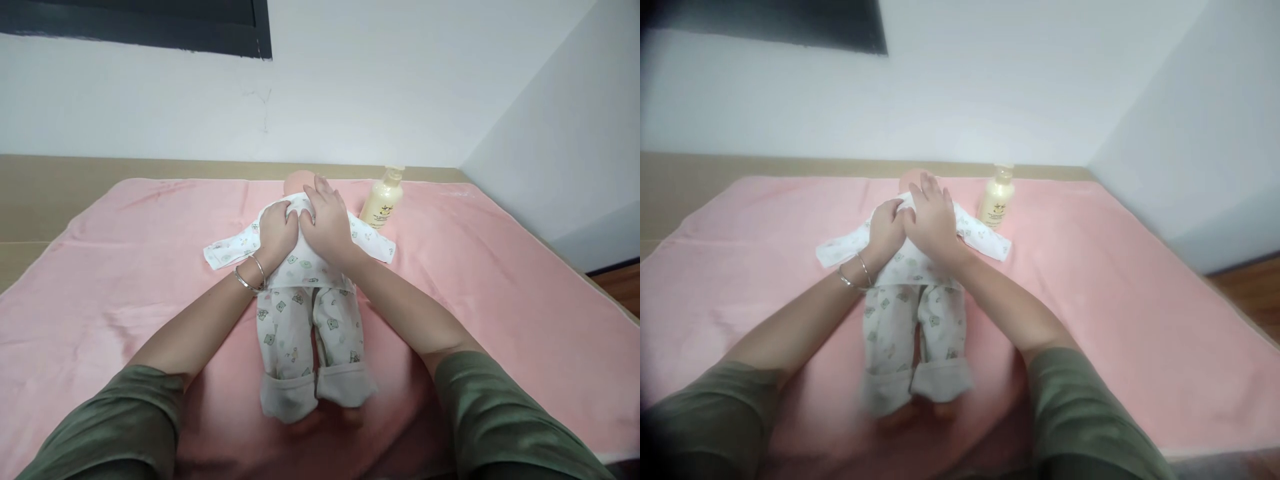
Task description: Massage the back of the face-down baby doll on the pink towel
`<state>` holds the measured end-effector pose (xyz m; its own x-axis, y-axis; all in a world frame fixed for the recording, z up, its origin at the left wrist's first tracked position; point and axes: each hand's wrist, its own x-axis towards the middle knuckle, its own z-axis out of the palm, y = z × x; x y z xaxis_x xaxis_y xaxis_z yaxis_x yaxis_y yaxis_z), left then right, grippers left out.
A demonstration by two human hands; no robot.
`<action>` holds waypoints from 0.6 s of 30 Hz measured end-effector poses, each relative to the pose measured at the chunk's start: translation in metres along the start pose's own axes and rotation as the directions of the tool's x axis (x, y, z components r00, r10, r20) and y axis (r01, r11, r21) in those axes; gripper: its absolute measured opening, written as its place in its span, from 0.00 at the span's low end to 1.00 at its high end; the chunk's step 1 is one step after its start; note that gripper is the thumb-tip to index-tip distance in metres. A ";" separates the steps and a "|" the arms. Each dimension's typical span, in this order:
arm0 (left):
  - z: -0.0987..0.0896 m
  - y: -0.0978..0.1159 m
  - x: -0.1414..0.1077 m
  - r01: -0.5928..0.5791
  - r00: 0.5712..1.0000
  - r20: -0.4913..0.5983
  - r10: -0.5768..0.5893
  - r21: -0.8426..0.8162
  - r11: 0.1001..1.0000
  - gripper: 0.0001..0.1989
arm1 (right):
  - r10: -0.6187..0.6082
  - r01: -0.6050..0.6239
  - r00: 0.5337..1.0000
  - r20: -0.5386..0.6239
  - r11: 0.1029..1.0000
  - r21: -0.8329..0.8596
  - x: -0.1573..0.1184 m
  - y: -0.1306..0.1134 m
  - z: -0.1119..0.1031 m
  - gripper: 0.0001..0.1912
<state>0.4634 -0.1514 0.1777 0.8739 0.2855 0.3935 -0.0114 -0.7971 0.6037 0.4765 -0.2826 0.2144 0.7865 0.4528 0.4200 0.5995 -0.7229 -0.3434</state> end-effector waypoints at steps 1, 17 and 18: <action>0.000 0.000 0.001 0.000 1.000 -0.001 0.000 0.004 1.000 0.23 | -0.003 0.003 1.000 0.016 1.000 -0.009 0.000 0.000 0.000 0.29; -0.001 -0.002 0.001 -0.002 0.998 0.058 -0.002 0.056 0.998 0.23 | 0.031 -0.012 0.968 0.250 0.997 -0.074 -0.013 -0.030 -0.023 0.24; -0.001 -0.001 0.001 0.001 0.997 0.079 -0.006 0.061 0.998 0.22 | -0.030 0.048 0.963 0.267 0.997 -0.061 -0.022 -0.041 -0.038 0.24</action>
<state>0.4639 -0.1493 0.1782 0.9098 0.2472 0.3335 0.0193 -0.8277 0.5608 0.4295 -0.2825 0.2512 0.7794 0.5970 0.1902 0.6261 -0.7311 -0.2711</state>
